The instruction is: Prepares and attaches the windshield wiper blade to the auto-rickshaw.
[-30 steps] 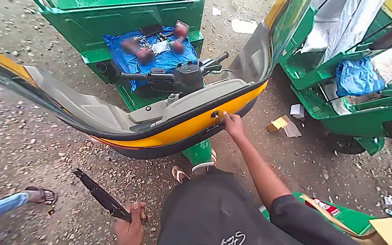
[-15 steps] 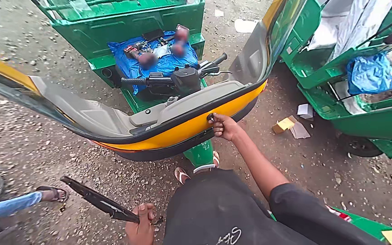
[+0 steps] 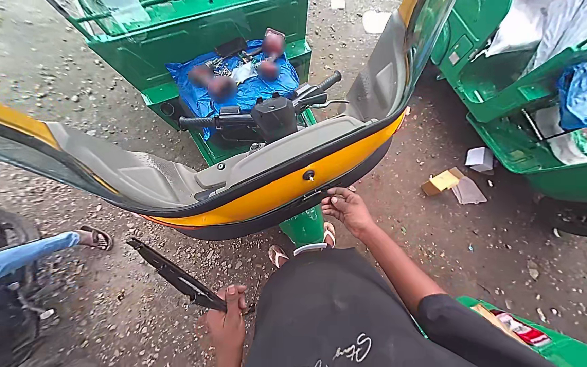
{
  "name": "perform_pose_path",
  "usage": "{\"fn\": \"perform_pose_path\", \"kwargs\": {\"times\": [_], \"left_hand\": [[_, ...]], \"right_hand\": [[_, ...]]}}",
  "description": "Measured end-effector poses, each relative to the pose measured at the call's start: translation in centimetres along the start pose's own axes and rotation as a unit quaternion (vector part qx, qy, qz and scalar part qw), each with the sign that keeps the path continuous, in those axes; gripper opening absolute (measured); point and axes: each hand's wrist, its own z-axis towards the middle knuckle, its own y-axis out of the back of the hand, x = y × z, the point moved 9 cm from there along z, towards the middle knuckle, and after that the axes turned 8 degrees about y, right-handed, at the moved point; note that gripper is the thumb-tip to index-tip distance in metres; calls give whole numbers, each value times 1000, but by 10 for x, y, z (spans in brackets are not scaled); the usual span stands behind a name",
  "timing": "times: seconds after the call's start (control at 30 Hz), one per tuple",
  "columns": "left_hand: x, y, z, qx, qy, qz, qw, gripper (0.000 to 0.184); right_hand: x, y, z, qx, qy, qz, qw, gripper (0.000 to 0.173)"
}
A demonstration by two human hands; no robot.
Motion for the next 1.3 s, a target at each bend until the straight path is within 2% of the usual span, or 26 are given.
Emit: {"fn": "perform_pose_path", "kwargs": {"times": [0.13, 0.33, 0.5, 0.7, 0.83, 1.07, 1.13, 1.2, 1.23, 1.3], "left_hand": [[-7, -8, -1, 4, 0, 1, 1000, 33], [-5, -3, 1, 12, -8, 14, 1000, 36], [-3, 11, 4, 13, -21, 33, 999, 39], [8, 30, 18, 22, -4, 49, 999, 40], [14, 41, 31, 43, 7, 59, 997, 41], [24, 60, 49, 84, 15, 73, 994, 40], [25, 66, 52, 92, 7, 83, 992, 42], [25, 70, 54, 98, -1, 94, 991, 43], [25, 71, 55, 101, -7, 100, 990, 44], [24, 72, 57, 113, -16, 131, 985, 47]], "right_hand": [[8, -14, 10, -11, 33, -40, 999, 11], [20, -36, 34, -31, 122, -188, 974, 15], [33, -55, 27, -68, 171, -287, 940, 16], [39, -62, 18, -80, 227, -269, 933, 16], [39, -69, 16, -99, 223, -281, 928, 19], [22, -67, 20, -133, 228, -191, 945, 24], [20, -66, 13, -145, 231, -197, 942, 26], [20, -64, 6, -165, 234, -290, 913, 23], [22, -63, 3, -179, 237, -372, 880, 23], [28, -67, 0, -199, 231, -548, 779, 32]]}}
